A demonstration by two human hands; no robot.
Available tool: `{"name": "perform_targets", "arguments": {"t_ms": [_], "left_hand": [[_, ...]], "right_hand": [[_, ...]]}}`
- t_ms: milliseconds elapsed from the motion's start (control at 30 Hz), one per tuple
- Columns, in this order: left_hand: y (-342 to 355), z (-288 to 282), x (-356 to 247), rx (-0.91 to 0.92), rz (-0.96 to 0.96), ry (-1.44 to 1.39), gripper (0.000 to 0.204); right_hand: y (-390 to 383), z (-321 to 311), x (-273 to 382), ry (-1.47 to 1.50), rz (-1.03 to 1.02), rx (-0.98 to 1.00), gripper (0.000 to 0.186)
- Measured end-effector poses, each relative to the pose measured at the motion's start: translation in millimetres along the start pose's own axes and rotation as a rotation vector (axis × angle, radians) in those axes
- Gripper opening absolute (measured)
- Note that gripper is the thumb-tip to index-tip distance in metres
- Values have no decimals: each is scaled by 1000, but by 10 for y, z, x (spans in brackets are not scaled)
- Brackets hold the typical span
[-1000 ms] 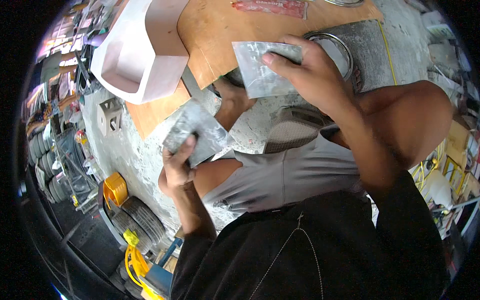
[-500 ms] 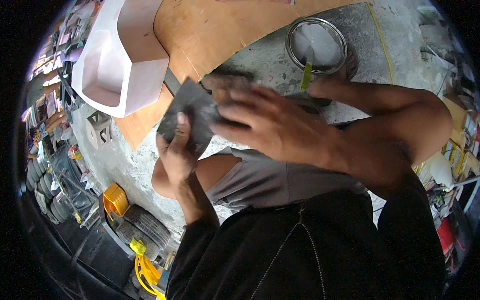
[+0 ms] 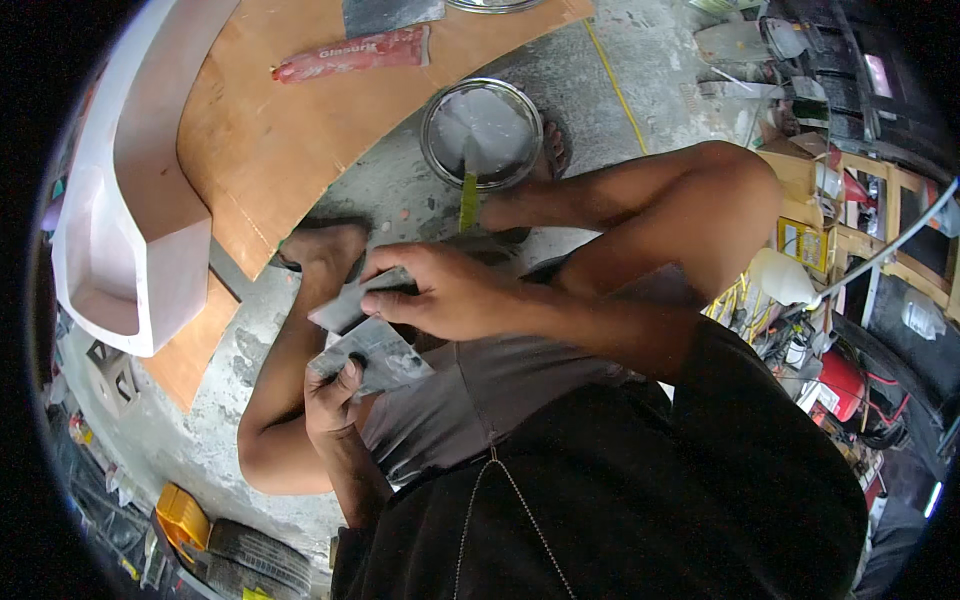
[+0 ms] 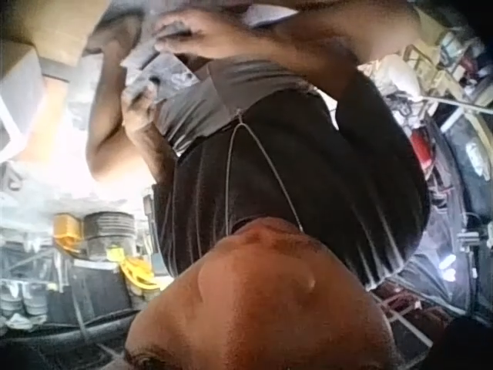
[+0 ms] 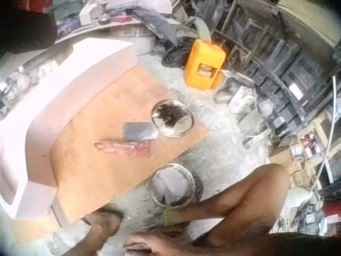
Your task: The recorder sands a small piece of material and then mixes body filler in a metal tin using a spatula.
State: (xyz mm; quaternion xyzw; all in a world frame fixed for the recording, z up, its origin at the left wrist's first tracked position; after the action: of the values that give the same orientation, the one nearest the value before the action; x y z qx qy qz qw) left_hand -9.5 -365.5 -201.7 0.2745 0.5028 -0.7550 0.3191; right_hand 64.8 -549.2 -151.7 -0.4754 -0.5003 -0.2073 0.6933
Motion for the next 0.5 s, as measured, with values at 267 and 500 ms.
{"name": "perform_targets", "arguments": {"t_ms": [267, 500], "left_hand": [[377, -342, 48, -321, -19, 36, 25], [545, -167, 89, -275, -30, 291, 28]], "right_hand": [[-347, -1275, -40, -899, -248, -365, 31], [79, -540, -650, -1361, -335, 89, 25]]}}
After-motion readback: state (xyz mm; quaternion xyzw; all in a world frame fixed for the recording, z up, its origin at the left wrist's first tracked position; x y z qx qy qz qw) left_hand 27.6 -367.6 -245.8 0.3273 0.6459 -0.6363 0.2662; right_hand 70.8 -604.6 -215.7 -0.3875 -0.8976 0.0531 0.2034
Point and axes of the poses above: each hand's wrist, its own y-axis towards the middle knuckle, its own z-axis out of the palm, x = y × z, the point moved 10 cm from there along y, towards the middle knuckle, and after that the axes turned 5 degrees about y, right-handed, at the moved point
